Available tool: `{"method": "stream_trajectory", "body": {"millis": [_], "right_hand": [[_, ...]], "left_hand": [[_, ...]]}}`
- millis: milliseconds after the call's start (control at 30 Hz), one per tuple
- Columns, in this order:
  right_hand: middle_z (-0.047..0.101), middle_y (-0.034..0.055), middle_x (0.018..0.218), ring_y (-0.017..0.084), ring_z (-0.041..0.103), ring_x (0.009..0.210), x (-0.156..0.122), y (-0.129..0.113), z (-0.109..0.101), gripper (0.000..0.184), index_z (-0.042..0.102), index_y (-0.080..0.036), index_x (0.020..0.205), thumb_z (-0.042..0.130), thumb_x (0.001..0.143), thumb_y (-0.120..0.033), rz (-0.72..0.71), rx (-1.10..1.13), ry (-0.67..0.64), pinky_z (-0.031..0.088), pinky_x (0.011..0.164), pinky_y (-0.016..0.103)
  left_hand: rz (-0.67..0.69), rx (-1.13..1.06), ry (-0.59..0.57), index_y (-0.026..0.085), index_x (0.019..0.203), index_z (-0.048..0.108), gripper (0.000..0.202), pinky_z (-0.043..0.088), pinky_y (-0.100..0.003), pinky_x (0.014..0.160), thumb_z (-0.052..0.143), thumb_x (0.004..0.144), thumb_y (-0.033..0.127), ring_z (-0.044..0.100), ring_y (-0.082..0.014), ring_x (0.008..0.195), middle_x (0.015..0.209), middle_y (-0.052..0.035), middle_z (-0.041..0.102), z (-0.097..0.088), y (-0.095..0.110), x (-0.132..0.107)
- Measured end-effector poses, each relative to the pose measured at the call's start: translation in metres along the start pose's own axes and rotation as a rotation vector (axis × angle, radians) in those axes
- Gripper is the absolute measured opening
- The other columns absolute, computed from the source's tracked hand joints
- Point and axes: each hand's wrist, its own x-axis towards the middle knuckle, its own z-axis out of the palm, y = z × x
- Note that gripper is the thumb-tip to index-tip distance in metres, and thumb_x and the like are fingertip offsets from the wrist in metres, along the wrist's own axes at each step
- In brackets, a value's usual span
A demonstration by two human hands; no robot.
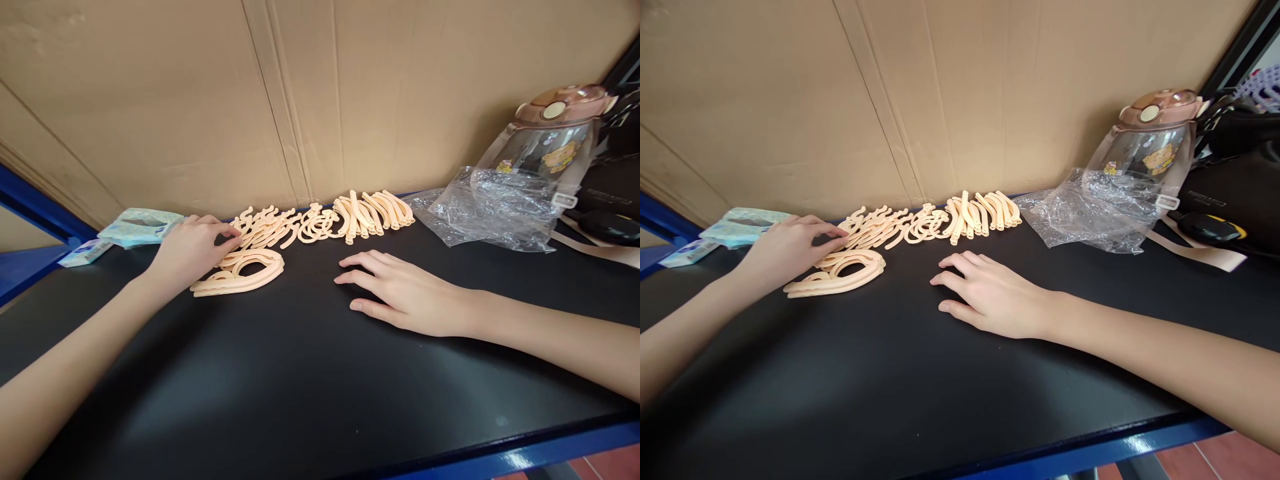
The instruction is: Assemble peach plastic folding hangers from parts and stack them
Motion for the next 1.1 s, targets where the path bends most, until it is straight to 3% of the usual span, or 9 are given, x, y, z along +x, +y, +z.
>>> {"method": "stream_trajectory", "body": {"millis": [233,733,900,1100], "right_hand": [[0.053,0.0162,0.136,0.029,0.054,0.123,0.000,0.000,-0.001,0.043,0.058,-0.015,0.130,0.039,0.101,-0.041,0.001,-0.004,-0.007,0.046,0.104,0.052],[0.053,0.0158,0.137,0.029,0.054,0.123,0.000,-0.001,-0.002,0.043,0.058,-0.015,0.130,0.039,0.101,-0.041,0.004,0.002,-0.015,0.045,0.104,0.051],[0.054,0.0154,0.136,0.029,0.055,0.122,0.000,-0.001,-0.001,0.042,0.058,-0.016,0.129,0.040,0.101,-0.041,0.002,0.003,-0.002,0.046,0.103,0.052],[0.053,0.0158,0.137,0.029,0.054,0.123,0.000,-0.001,-0.001,0.042,0.058,-0.016,0.129,0.040,0.101,-0.041,0.005,0.004,-0.004,0.046,0.104,0.052]], "left_hand": [[0.010,-0.120,-0.070,0.019,0.103,0.066,0.033,0.044,-0.033,0.079,0.042,0.092,0.040,0.065,-0.0262,0.090,0.099,-0.0070,0.074,0.001,-0.008,0.002],[0.119,-0.163,-0.073,0.017,0.109,0.057,0.024,0.041,-0.031,0.084,0.044,0.093,0.030,0.062,-0.0237,0.094,0.105,-0.0069,0.071,-0.006,-0.005,-0.001],[0.095,-0.207,-0.079,0.019,0.105,0.058,0.023,0.041,-0.032,0.082,0.043,0.092,0.030,0.061,-0.0244,0.093,0.103,-0.0064,0.070,-0.007,-0.004,-0.001],[-0.019,-0.333,-0.089,0.020,0.103,0.058,0.025,0.042,-0.031,0.069,0.043,0.090,0.035,0.062,-0.0227,0.077,0.094,-0.0054,0.070,-0.010,-0.003,0.001]]}}
